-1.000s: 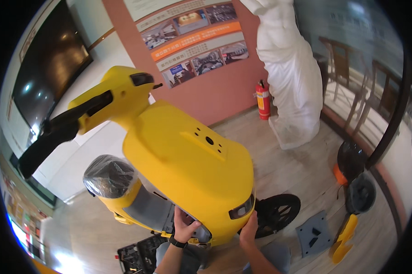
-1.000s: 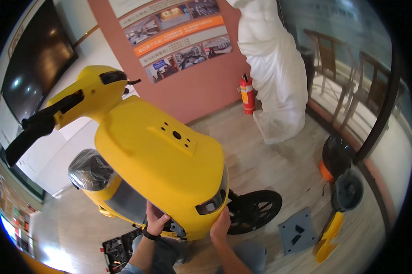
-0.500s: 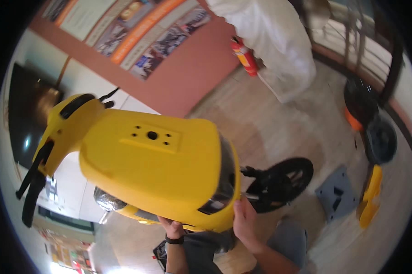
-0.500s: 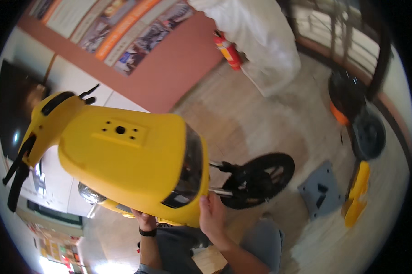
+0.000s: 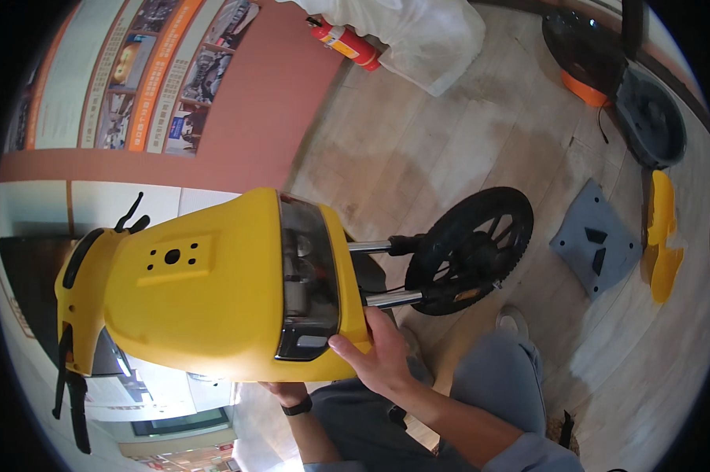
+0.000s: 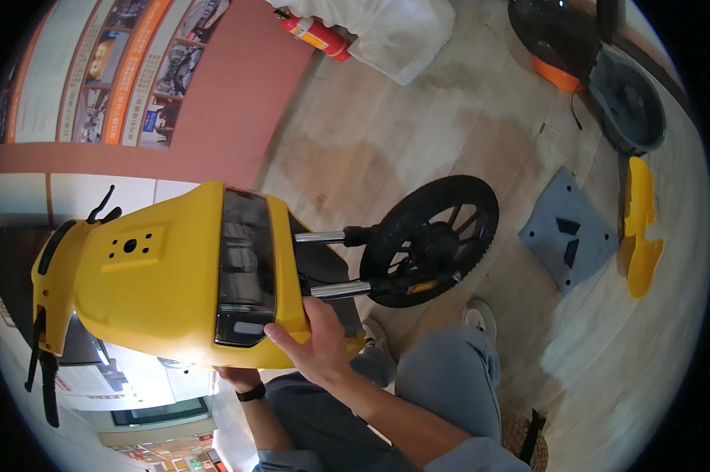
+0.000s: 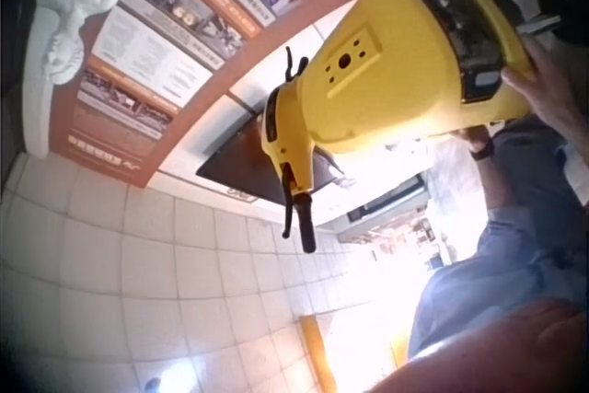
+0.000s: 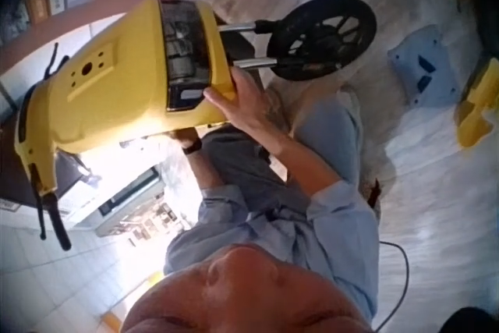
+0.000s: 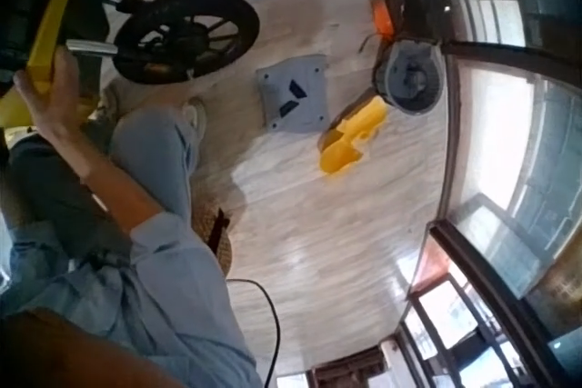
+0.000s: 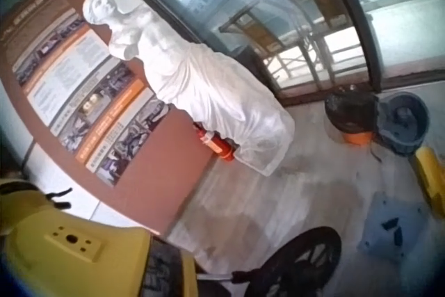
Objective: Using a power drill and hand tools to repair or assemble components of a yellow electric scooter.
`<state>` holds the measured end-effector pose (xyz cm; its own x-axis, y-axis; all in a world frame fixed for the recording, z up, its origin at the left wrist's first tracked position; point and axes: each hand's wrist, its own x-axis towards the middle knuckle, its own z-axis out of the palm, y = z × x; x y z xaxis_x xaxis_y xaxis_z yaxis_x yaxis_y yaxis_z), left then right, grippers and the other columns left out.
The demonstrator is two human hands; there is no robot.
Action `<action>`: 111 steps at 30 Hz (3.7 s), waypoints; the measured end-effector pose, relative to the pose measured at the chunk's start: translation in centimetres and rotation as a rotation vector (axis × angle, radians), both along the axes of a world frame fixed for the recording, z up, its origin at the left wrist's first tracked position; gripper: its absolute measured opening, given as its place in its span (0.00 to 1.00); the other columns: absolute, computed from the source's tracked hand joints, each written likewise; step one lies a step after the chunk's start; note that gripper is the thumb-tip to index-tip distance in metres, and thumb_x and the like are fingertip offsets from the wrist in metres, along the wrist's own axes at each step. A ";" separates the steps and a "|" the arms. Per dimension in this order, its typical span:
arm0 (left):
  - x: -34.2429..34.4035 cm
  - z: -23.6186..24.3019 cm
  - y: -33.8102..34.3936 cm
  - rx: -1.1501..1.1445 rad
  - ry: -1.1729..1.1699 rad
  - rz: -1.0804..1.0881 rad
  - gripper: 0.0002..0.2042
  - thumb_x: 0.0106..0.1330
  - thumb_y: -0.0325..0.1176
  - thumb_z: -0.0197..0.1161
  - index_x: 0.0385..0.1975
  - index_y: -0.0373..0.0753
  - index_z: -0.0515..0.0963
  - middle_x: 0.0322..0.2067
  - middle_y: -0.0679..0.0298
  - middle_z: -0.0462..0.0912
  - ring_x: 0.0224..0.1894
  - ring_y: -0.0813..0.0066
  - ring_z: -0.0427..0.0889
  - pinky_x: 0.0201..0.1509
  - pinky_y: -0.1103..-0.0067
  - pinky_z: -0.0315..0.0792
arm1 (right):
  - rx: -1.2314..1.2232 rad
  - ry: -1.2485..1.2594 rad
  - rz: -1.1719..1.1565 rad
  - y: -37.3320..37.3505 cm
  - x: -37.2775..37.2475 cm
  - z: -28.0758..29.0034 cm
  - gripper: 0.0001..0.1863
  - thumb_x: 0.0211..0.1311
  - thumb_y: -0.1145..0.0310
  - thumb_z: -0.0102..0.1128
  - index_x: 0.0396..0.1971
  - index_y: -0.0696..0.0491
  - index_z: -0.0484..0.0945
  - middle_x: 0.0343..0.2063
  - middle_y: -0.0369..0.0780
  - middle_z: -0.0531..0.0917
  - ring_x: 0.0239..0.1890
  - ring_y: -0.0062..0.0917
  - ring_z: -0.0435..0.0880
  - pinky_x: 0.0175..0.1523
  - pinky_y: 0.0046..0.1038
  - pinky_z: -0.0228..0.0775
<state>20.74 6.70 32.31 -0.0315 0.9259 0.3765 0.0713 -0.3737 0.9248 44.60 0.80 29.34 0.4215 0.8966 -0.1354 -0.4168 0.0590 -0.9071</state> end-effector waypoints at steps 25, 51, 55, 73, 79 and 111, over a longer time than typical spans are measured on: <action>1.6 1.4 0.6 0.040 0.145 -0.137 0.33 0.56 0.42 0.69 0.59 0.38 0.62 0.48 0.65 0.72 0.42 0.78 0.74 0.38 0.82 0.70 | -0.056 0.017 -0.098 -1.3 0.3 -0.9 0.21 0.54 0.52 0.68 0.30 0.58 0.80 0.24 0.41 0.83 0.29 0.30 0.83 0.35 0.28 0.73; 1.0 0.6 -0.1 0.014 0.296 -0.075 0.27 0.70 0.50 0.45 0.56 0.32 0.68 0.53 0.57 0.75 0.52 0.64 0.74 0.54 0.68 0.71 | 0.184 0.077 0.631 2.5 7.4 -4.4 0.21 0.44 0.52 0.74 0.27 0.54 0.78 0.24 0.38 0.85 0.28 0.31 0.85 0.35 0.27 0.74; -0.1 -0.5 -1.7 0.035 0.431 -0.033 0.27 0.70 0.51 0.44 0.56 0.32 0.68 0.53 0.57 0.75 0.52 0.64 0.74 0.54 0.68 0.71 | 0.152 0.143 0.601 1.8 7.3 -4.5 0.16 0.49 0.57 0.71 0.28 0.54 0.79 0.25 0.39 0.85 0.30 0.30 0.86 0.36 0.27 0.75; 0.2 -2.1 -1.2 0.149 0.693 0.095 0.29 0.70 0.53 0.42 0.56 0.33 0.69 0.52 0.57 0.75 0.52 0.64 0.74 0.55 0.68 0.71 | 0.255 0.063 0.250 0.0 4.0 -5.0 0.23 0.41 0.52 0.75 0.28 0.56 0.77 0.24 0.40 0.77 0.27 0.35 0.79 0.34 0.32 0.71; 0.5 -4.7 -0.7 0.275 0.495 0.155 0.29 0.70 0.54 0.41 0.56 0.33 0.69 0.52 0.57 0.75 0.52 0.64 0.74 0.55 0.68 0.71 | 0.046 -0.110 0.306 -1.0 3.9 -2.5 0.23 0.47 0.53 0.71 0.29 0.58 0.74 0.23 0.43 0.77 0.30 0.32 0.80 0.37 0.31 0.70; 1.5 2.3 3.6 0.168 0.445 -0.372 0.72 0.38 0.47 0.82 0.67 0.36 0.21 0.69 0.38 0.44 0.71 0.47 0.49 0.70 0.62 0.54 | -0.341 0.295 -0.353 4.0 -1.3 -2.2 0.32 0.62 0.47 0.47 0.50 0.62 0.76 0.49 0.45 0.80 0.46 0.35 0.79 0.49 0.36 0.71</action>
<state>22.27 10.34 34.59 0.4769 0.7716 0.4209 0.2749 -0.5858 0.7624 43.26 4.84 27.10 0.5879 0.5937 -0.5494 -0.6631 -0.0352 -0.7477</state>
